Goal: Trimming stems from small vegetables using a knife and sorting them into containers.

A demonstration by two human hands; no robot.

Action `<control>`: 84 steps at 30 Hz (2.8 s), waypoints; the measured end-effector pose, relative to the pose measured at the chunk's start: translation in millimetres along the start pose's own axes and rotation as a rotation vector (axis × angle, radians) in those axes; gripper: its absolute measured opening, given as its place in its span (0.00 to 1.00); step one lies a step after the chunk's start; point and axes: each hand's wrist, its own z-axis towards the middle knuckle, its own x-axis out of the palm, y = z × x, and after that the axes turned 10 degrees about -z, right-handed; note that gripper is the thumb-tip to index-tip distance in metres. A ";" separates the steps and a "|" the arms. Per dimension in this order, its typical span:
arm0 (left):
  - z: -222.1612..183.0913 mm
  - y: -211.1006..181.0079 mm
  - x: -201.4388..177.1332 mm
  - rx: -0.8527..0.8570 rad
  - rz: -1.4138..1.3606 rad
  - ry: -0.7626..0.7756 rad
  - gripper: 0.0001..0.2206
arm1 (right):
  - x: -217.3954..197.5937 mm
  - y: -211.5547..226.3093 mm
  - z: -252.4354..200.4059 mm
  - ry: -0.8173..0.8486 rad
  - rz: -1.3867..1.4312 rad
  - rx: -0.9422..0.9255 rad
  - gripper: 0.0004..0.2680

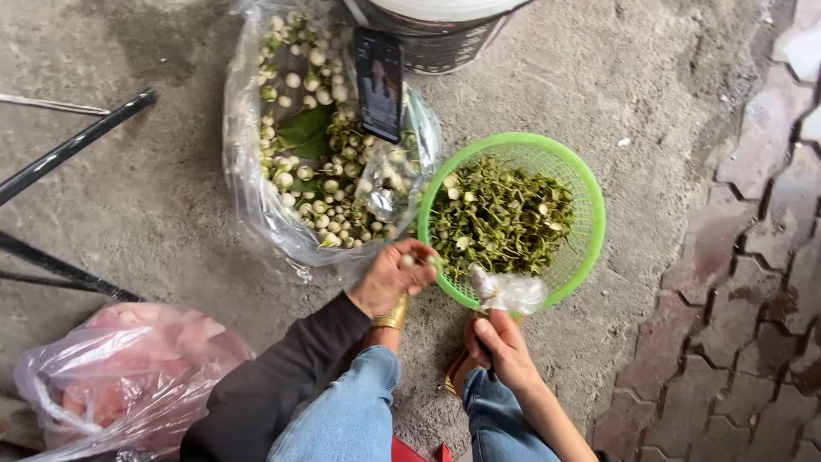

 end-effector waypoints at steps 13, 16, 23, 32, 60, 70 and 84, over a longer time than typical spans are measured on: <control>-15.3 43.8 40.0 -0.093 0.116 0.074 0.16 | -28.6 -24.7 -15.0 -0.123 -0.528 -0.207 0.10; -15.5 43.7 61.3 -0.061 0.227 0.039 0.16 | -31.5 -34.8 -15.5 -0.114 -0.309 -0.183 0.10; -14.9 59.5 60.0 -0.114 0.022 -0.088 0.17 | -33.2 -49.7 -12.2 0.032 0.553 -0.088 0.18; -13.0 32.9 57.9 -0.120 0.036 0.042 0.13 | -25.5 -21.0 -10.7 0.079 0.518 -0.059 0.12; -0.2 -21.6 -16.0 -0.021 -0.506 0.470 0.11 | -10.0 -1.3 3.2 -0.046 0.607 0.025 0.23; 70.6 -76.3 -205.5 0.340 1.392 -0.851 0.13 | -9.6 -4.3 6.5 -0.102 0.550 0.076 0.19; 6.6 -62.8 -92.4 0.270 0.360 -0.600 0.11 | -7.0 -10.7 5.6 -0.137 0.430 0.116 0.20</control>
